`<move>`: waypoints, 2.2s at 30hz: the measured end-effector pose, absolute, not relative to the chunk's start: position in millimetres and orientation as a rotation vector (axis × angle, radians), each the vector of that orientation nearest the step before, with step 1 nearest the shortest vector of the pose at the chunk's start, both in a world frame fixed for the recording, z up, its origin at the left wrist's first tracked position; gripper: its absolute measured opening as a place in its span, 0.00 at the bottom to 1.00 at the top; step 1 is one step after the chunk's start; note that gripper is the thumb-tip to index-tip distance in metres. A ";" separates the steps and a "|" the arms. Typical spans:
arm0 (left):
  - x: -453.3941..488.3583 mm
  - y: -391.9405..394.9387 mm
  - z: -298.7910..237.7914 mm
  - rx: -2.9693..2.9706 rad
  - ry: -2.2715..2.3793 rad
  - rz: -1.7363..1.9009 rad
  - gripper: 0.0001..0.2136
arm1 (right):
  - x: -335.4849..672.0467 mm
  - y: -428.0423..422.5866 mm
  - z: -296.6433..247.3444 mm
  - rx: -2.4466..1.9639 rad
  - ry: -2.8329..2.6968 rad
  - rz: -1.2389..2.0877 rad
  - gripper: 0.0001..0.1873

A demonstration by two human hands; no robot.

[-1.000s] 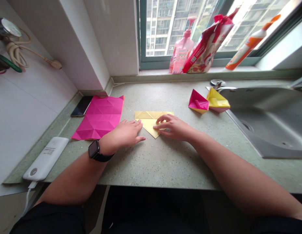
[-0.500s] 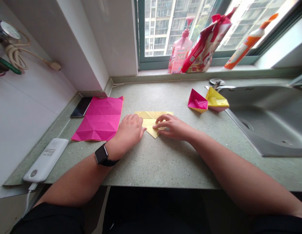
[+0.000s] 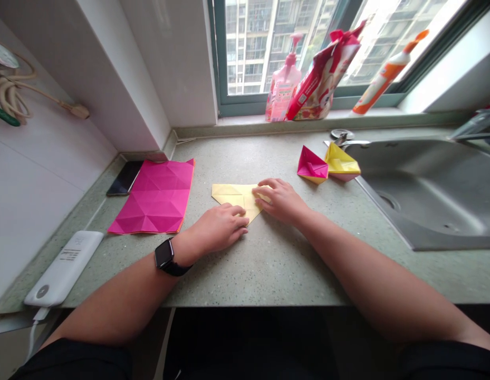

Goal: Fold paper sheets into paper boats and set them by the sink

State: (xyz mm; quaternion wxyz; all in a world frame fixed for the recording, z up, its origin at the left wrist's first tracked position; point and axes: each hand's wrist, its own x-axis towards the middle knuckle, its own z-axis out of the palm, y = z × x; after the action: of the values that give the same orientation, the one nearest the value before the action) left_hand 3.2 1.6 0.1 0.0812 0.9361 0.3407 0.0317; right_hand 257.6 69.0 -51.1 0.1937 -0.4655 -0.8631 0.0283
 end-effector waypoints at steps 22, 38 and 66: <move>-7.5 15.6 -8.8 2.801 1.385 0.145 0.13 | 260.5 64.1 -26.9 -1.231 -2.288 0.715 0.32; -2.5 16.8 -18.8 2.712 1.422 0.162 0.24 | 270.4 75.7 -40.4 -1.147 -2.396 0.080 0.16; -10.8 23.7 -18.0 2.635 1.166 0.414 0.12 | 254.7 54.3 -22.0 -0.948 -2.731 0.217 0.11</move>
State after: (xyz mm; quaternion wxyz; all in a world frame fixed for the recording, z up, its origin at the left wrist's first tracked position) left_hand -10.8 23.7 -18.0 0.1151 0.8991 0.3979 0.1413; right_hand 254.7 54.3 -22.0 0.1209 -0.3247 -0.9351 0.0743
